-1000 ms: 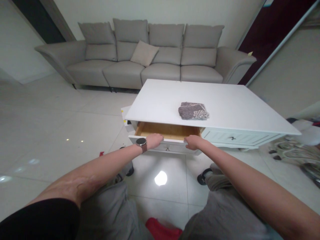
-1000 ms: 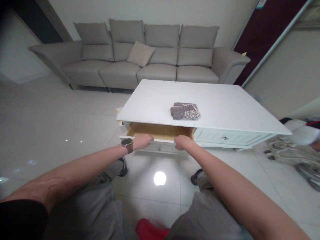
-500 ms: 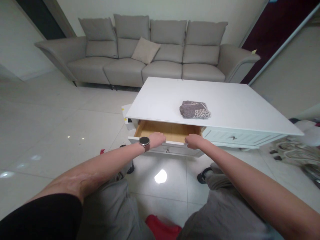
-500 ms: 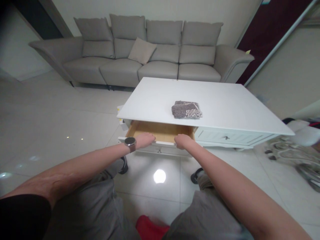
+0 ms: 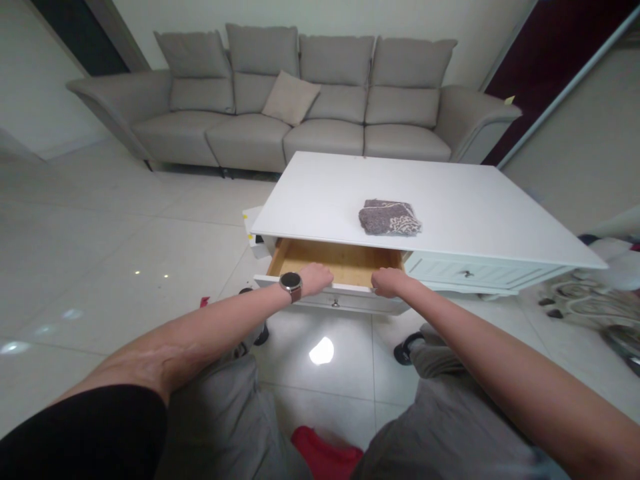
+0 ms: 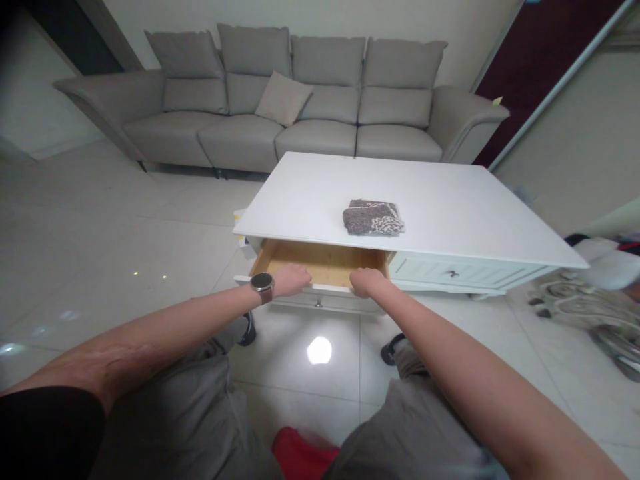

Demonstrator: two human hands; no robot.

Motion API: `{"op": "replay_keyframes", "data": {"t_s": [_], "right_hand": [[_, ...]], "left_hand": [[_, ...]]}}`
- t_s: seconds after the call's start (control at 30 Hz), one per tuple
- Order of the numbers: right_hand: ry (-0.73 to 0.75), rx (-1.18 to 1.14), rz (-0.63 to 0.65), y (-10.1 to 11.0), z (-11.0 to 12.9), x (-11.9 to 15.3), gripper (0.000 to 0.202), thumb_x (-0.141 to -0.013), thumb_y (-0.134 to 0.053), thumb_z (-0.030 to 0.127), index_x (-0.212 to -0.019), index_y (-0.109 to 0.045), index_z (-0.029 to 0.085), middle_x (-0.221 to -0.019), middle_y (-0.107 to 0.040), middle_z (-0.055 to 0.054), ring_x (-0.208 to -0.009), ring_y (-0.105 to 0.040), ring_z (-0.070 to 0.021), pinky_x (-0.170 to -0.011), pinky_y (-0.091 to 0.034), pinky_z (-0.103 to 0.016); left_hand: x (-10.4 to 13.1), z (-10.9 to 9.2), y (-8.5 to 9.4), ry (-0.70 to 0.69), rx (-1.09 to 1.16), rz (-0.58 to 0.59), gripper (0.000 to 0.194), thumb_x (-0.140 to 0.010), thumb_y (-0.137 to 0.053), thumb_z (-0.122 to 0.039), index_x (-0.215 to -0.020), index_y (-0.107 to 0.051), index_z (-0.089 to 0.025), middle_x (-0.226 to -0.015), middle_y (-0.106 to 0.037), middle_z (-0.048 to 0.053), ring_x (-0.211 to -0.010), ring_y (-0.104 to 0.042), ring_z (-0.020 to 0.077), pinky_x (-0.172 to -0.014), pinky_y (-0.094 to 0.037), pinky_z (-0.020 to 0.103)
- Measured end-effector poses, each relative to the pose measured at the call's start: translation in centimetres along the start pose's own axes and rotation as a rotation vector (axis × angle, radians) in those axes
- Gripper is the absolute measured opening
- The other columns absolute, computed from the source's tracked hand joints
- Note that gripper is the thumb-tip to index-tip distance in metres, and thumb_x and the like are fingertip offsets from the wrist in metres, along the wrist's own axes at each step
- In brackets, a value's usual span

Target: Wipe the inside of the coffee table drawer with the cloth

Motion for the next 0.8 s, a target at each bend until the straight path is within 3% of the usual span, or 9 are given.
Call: {"op": "replay_keyframes", "data": {"t_s": [0.2,0.57,0.8], "right_hand": [[-0.029,0.025,0.030,-1.3,-1.2,0.0,0.031,-0.085,-0.063,0.014,-0.112,-0.078,0.011,-0.118,-0.073,-0.022,-0.111,-0.070,-0.0337,-0.087,-0.056,-0.038],[-0.039,0.040,-0.045,-1.4,-0.7,0.4,0.036,-0.087,-0.054,0.004,-0.116,-0.075,0.004,-0.116,-0.072,-0.026,-0.112,-0.070,-0.0342,-0.089,-0.057,-0.038],[-0.036,0.038,-0.013,-1.4,0.1,0.5,0.034,-0.082,-0.068,0.010,-0.115,-0.076,0.006,-0.117,-0.072,-0.027,-0.113,-0.070,-0.0358,-0.091,-0.057,-0.040]], "left_hand": [[0.2,0.9,-0.5,0.128,-0.040,0.086,0.025,-0.092,-0.055,-0.006,-0.094,-0.079,-0.009,-0.095,-0.078,0.021,-0.093,-0.075,0.0281,-0.075,-0.055,0.033],[0.1,0.7,-0.1,0.059,-0.031,0.059,0.027,-0.092,-0.053,-0.004,-0.093,-0.079,-0.009,-0.096,-0.078,0.019,-0.093,-0.075,0.0270,-0.074,-0.055,0.032],[0.2,0.3,-0.4,0.038,-0.020,0.069,0.021,-0.088,-0.058,-0.004,-0.090,-0.079,-0.009,-0.094,-0.078,0.019,-0.091,-0.075,0.0276,-0.074,-0.055,0.032]]}}
Point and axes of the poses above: each hand's wrist, its own x-axis away from the middle knuckle, its own y-axis out of the back of the hand, z = x × y, the point moved 9 cm from there along -x, towards the middle knuckle
